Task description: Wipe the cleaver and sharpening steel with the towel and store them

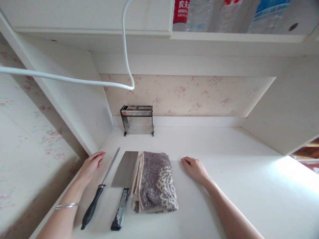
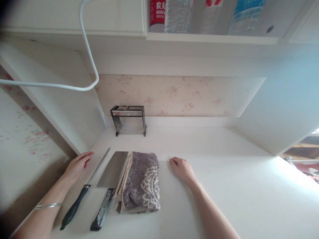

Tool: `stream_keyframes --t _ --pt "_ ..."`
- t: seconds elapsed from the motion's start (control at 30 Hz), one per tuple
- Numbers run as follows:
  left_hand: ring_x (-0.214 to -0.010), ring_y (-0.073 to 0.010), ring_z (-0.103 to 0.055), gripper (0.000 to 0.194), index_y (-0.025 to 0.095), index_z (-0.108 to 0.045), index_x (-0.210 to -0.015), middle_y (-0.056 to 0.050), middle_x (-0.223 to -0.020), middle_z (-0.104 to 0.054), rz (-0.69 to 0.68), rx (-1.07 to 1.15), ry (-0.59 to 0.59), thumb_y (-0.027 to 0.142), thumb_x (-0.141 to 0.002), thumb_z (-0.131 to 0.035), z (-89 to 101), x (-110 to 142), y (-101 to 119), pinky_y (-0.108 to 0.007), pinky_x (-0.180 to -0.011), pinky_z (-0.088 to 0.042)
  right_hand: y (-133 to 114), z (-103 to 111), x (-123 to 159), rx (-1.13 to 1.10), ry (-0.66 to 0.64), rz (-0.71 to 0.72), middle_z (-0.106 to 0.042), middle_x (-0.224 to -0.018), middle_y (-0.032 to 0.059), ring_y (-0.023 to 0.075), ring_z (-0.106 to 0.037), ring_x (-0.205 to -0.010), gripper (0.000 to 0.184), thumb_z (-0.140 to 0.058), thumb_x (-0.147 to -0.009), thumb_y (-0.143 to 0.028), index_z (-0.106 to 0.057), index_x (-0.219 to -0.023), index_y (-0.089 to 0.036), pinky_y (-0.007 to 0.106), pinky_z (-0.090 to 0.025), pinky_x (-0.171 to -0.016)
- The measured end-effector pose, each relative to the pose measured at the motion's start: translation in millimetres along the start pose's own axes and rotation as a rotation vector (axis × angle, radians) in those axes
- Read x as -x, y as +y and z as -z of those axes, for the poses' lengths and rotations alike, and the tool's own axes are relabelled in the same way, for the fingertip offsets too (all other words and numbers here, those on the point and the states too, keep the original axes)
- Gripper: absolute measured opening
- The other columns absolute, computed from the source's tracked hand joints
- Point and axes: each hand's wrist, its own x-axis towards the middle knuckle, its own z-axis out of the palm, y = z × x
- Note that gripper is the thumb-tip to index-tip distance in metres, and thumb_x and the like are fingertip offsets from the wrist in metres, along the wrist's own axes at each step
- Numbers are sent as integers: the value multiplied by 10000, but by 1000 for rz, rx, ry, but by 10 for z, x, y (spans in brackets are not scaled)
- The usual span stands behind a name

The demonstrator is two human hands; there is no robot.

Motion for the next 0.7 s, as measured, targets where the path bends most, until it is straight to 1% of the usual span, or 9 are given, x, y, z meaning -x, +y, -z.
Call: stream_keyframes --t 0.2,0.37,0.7 --pt "-518 -99 -426 398 153 -664 -909 27 -592 -557 -7 -11 16 420 -615 -660 -11 11 21 -215 -488 -327 -7 10 -8 1 -5 -6 -705 -895 15 183 -631 -832 362 -358 -891 -452 -677 -882 -280 234 -382 -673" --pt "-521 -99 -430 409 151 -664 -911 19 -626 -569 1 -5 19 426 -608 -668 -12 10 25 -218 -487 -330 -9 11 0 4 -3 -4 -703 -885 12 183 -629 -825 361 -359 -891 -456 -672 -866 -278 235 -381 -665" --pt "-523 -95 -438 404 162 -669 -911 22 -629 -580 -6 -5 7 423 -603 -673 3 -19 -16 -208 -482 -340 -6 12 9 12 -2 3 -707 -899 3 182 -634 -836 343 -363 -894 -443 -670 -882 -289 234 -383 -675"
